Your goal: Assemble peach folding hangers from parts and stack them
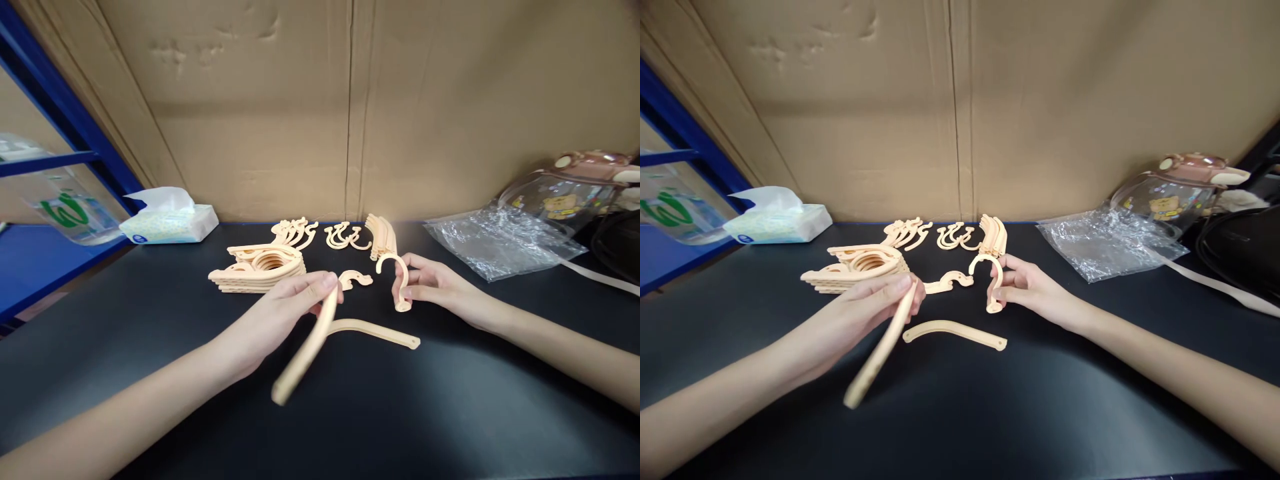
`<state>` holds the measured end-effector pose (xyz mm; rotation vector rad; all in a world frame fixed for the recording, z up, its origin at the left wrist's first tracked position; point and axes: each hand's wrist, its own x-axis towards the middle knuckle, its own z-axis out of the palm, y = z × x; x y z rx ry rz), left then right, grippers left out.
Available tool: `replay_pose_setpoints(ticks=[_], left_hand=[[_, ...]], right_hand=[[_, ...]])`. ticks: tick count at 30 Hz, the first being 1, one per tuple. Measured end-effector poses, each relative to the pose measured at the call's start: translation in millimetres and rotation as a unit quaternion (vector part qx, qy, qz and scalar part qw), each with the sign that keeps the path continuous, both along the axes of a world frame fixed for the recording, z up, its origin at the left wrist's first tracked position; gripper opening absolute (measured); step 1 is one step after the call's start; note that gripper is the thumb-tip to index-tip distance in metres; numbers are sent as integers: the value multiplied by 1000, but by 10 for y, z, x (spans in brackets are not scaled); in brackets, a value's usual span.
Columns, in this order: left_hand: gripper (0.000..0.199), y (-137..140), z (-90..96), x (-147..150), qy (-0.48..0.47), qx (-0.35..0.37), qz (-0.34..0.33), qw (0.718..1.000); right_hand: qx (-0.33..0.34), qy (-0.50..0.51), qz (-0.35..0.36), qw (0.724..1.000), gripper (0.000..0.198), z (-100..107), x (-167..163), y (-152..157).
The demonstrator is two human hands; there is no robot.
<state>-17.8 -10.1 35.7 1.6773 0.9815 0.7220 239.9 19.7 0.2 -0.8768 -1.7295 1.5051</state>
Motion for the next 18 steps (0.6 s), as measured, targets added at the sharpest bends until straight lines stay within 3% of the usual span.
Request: replay_pose_setpoints(ticks=[3,8,14,18], left_hand=[[43,-32,-23,6,119,108,1,987],[36,-85,-88,34,324,282,-26,903],[20,-47,-231,97,398,334,-47,853],[4,-24,-259,117,379,345,-63,857]], right_hand=[[-3,-10,-2,1000,22,-12,7,8],[-3,-22,3,1000,23,6,-13,2],[14,-47,-79,996,19,24,-176,-53],[40,-19,-149,988,14,-12,-341,-74]])
